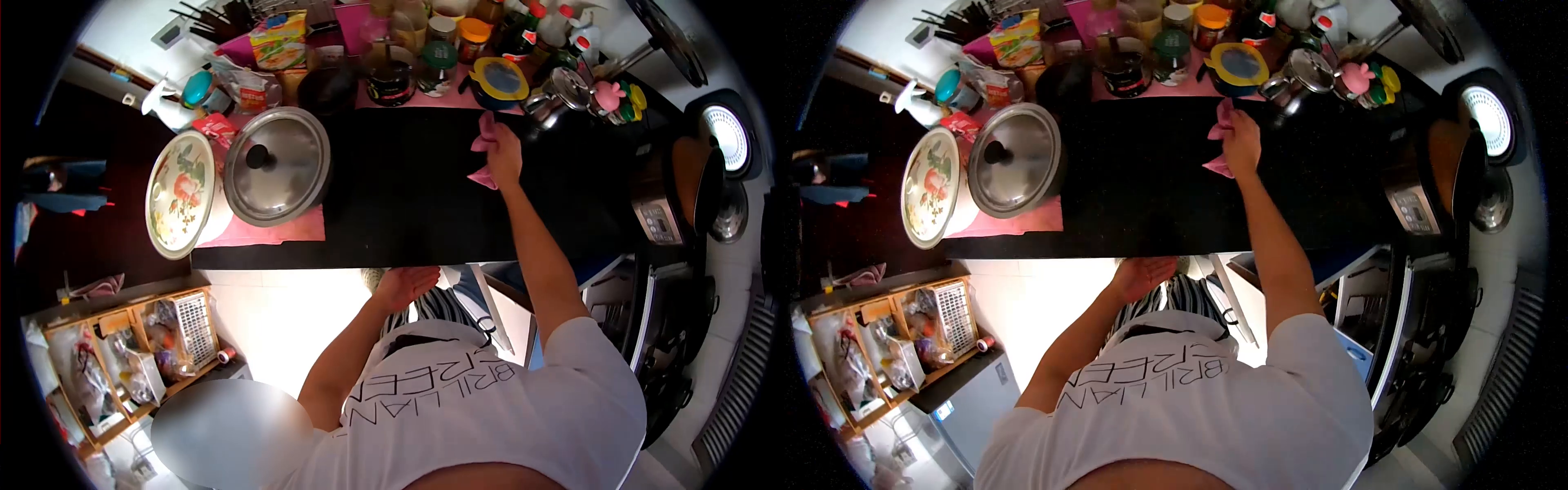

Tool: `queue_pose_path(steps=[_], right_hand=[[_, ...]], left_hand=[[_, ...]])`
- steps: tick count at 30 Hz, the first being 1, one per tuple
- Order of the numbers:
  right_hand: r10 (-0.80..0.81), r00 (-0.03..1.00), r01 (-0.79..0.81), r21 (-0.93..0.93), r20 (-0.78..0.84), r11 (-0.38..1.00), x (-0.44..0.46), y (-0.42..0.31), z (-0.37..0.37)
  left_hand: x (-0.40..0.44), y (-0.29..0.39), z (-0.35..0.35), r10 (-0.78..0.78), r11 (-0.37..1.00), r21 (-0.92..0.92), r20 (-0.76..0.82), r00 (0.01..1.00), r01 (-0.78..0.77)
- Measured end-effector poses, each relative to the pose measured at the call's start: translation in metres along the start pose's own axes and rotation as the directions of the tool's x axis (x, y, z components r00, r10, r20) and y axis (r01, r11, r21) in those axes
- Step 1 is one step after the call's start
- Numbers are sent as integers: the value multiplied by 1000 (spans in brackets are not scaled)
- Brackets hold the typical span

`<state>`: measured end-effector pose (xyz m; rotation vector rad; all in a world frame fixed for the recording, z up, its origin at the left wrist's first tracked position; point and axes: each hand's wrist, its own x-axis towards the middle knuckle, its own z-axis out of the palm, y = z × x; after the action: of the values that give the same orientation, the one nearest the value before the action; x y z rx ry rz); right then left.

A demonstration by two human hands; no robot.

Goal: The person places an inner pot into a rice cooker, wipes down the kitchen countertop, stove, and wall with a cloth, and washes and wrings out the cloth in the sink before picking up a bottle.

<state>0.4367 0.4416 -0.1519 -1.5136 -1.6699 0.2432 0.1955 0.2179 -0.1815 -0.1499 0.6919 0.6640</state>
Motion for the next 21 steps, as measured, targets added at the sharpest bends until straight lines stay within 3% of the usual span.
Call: queue_pose_path(steps=[1,2,4,8,10,12,14,17,19,20,21], right_hand=[[-69,997,59,-296,-24,953,0,-3,13],[-29,999,17,-284,-40,959,0,-14,26],[-108,994,105,-220,-2,970,5,-31,48],[-205,979,205,-15,9,979,12,-70,77],[-257,954,227,192,152,955,8,-87,81],[-315,862,118,446,398,887,-9,-101,84],[-506,700,230,511,505,828,-40,-122,87],[-596,597,178,635,538,751,-69,-148,80],[-453,623,-114,648,637,753,-75,-150,71],[-495,642,-24,661,585,750,-64,-145,67],[-407,667,-110,623,624,775,-54,-140,60]], left_hand=[[-3,1,-3,22,999,42,6,1000,-22],[-5,2,-5,31,999,35,7,999,-32],[-11,5,-10,72,997,-1,29,997,-72],[-25,14,-24,131,991,9,-29,991,-130],[-33,20,-30,168,985,28,-17,986,-168],[-36,23,-40,169,985,29,-62,984,-168],[-42,29,-40,155,984,-66,-140,978,-165],[-44,33,-45,180,979,-78,-92,979,-188],[-48,35,-45,197,976,-83,-56,979,-201],[-50,37,-42,204,973,-93,-66,977,-209],[-52,40,-39,193,978,-68,-66,979,-197]])
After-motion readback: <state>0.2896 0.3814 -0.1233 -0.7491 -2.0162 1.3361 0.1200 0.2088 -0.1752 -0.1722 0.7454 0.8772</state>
